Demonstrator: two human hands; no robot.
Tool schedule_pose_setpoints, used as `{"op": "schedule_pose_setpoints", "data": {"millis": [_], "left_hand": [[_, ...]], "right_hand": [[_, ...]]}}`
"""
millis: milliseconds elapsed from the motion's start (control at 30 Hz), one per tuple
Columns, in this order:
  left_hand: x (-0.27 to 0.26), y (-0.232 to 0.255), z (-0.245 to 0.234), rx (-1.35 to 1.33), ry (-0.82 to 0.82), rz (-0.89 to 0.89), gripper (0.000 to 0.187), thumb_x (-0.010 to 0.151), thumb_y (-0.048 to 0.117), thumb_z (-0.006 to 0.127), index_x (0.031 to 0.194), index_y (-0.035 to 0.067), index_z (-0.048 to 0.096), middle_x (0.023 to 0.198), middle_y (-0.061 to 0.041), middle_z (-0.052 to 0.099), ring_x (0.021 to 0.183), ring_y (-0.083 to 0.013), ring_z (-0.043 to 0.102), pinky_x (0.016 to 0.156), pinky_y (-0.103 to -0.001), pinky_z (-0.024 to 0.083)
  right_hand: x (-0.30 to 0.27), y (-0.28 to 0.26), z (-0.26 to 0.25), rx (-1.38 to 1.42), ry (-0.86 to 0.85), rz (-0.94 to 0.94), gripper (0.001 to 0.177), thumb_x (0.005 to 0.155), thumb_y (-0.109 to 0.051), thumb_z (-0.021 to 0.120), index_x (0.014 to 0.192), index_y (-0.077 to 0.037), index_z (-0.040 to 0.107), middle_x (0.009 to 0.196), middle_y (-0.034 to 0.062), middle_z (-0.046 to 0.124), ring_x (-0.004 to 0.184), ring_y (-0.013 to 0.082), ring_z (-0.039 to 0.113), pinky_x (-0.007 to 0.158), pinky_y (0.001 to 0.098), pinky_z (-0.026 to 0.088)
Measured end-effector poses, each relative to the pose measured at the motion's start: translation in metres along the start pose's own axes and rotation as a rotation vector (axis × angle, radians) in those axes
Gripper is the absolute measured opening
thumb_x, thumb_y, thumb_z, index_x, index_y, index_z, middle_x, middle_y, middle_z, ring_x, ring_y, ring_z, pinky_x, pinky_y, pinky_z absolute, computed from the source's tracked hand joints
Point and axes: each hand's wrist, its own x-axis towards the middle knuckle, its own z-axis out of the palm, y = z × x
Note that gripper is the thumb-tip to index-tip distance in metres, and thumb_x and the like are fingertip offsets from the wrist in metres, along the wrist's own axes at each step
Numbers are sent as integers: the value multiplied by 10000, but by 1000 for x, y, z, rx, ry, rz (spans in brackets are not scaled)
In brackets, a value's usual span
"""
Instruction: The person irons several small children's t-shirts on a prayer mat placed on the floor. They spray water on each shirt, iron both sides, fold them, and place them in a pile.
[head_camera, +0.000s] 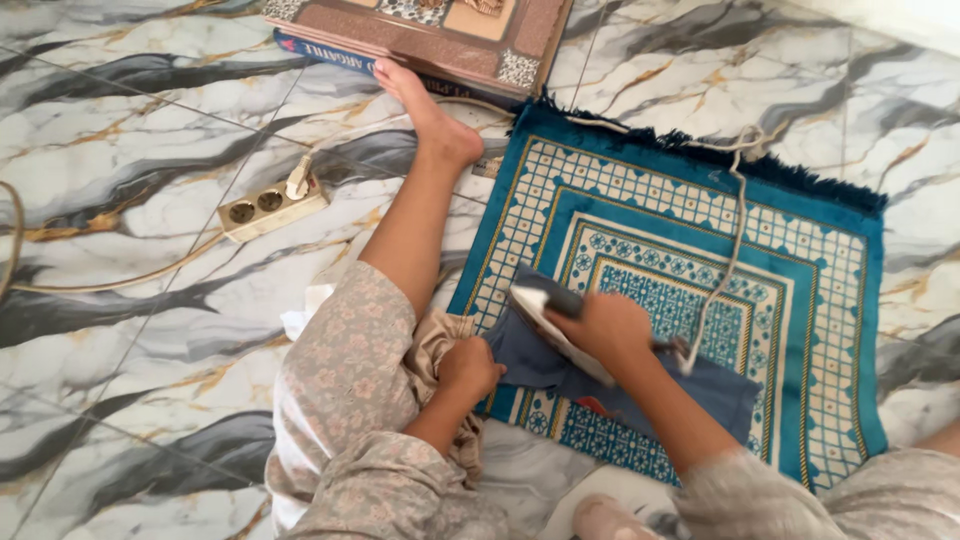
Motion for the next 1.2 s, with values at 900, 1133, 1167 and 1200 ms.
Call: {"op": "schedule_pose_setpoints", "data": {"millis": [900, 1133, 1167, 1200], "left_hand": [[160, 23, -5, 122, 483, 837, 213, 984, 388, 597, 1023, 224, 727, 1322, -80, 478, 1340, -329, 321, 998, -589, 264], [155, 34, -13, 158, 499, 727, 505, 932, 530, 597, 1208, 108, 614, 1332, -101, 491, 1305, -322, 364, 988, -571, 295], [157, 37, -18, 111, 407, 667, 511, 957, 546, 579, 1217, 105, 598, 1326, -92, 502, 1305, -312, 380, 1010, -565, 302], [156, 36, -21, 62, 309, 611, 519, 983, 561, 562, 1226, 102, 583, 1319, -84, 512, 1304, -303, 396, 1032, -559, 310]], "right_hand": [[-102, 212, 22, -28, -38, 524, 808, 687, -838, 624, 931, -91, 813, 710, 186, 750, 668, 350, 774, 635, 459, 612], [-87, 150, -24, -124, -220, 270, 727, 626, -845, 640, 958, -224, 823, 713, 163, 774, 676, 320, 764, 643, 448, 604], [-80, 124, -29, -154, -165, 163, 721, 654, -841, 621, 969, -222, 812, 708, 152, 764, 664, 319, 752, 620, 449, 595], [-73, 99, -32, -183, -113, 65, 715, 681, -837, 602, 980, -219, 801, 704, 142, 754, 652, 317, 741, 598, 450, 586]]}}
